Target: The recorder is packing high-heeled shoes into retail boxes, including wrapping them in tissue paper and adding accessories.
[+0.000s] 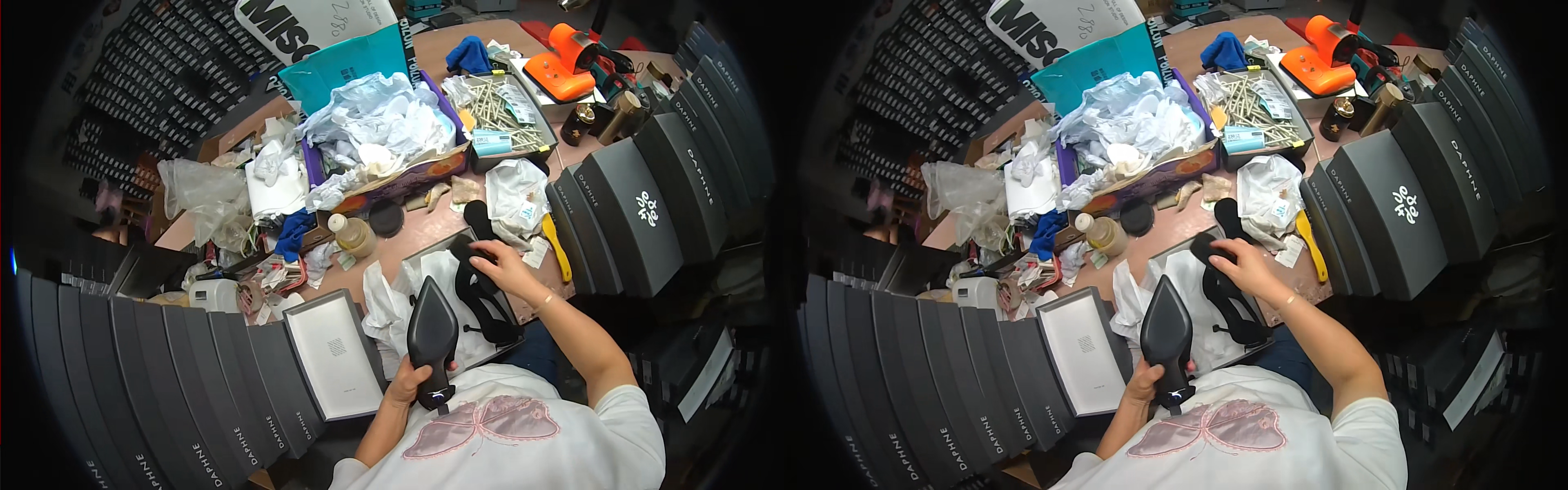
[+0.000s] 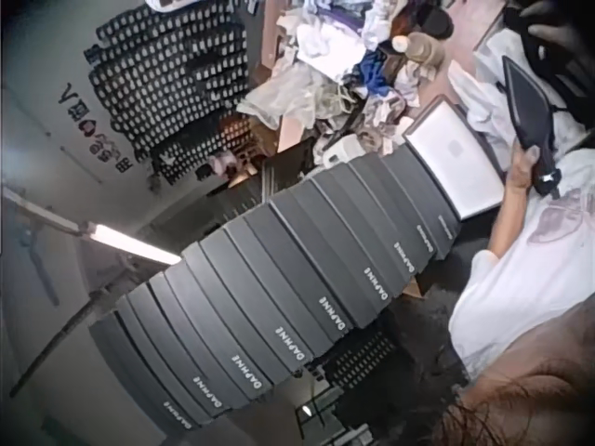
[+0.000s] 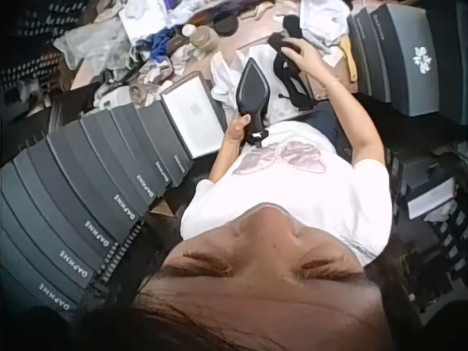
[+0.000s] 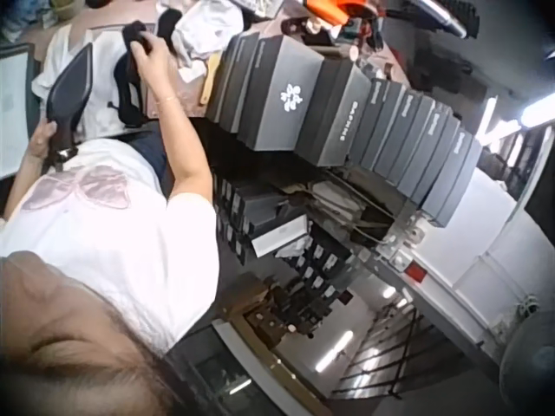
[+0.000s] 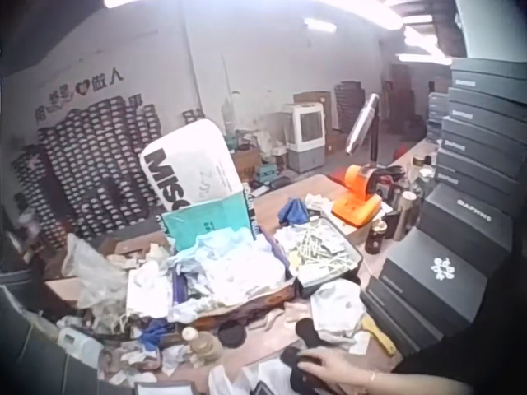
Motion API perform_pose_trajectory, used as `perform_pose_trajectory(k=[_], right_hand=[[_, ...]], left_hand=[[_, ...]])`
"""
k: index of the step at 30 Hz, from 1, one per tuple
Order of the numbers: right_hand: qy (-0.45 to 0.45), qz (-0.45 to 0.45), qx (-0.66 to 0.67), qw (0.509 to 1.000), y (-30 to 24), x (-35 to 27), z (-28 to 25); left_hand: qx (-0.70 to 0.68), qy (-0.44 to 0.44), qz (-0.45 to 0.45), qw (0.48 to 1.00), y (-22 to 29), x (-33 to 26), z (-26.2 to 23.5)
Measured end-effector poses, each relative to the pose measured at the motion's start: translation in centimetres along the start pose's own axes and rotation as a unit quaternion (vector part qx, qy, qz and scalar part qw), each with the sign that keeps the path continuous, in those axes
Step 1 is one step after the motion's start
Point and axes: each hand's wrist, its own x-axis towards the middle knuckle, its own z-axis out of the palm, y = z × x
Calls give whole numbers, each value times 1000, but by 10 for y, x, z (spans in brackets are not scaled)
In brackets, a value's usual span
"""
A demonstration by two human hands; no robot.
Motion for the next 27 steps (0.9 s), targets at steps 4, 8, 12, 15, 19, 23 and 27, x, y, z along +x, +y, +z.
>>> perform_pose_trajectory(k=[4,8,12,15,19,23,27], right_hand=[[9,8,79,997,-9,87,41],[34,-43,179,982,-32,194,71],[146,-114,157,970,-33,205,70],[176,-126,80,973,-8,129,25],[231,36,-232,944,126,12,-79],[91,89,-370,920,158,-33,-90],[91,208,-326,918,162,-31,-81]], left_hand=[[-82,65,49,993,-5,-2,3],[-102,82,48,990,1,9,4],[-105,57,22,993,1,22,6],[-74,56,18,996,-2,23,1],[18,17,-69,997,11,42,0],[89,-17,-49,995,32,60,23],[173,-13,-52,984,25,60,15]])
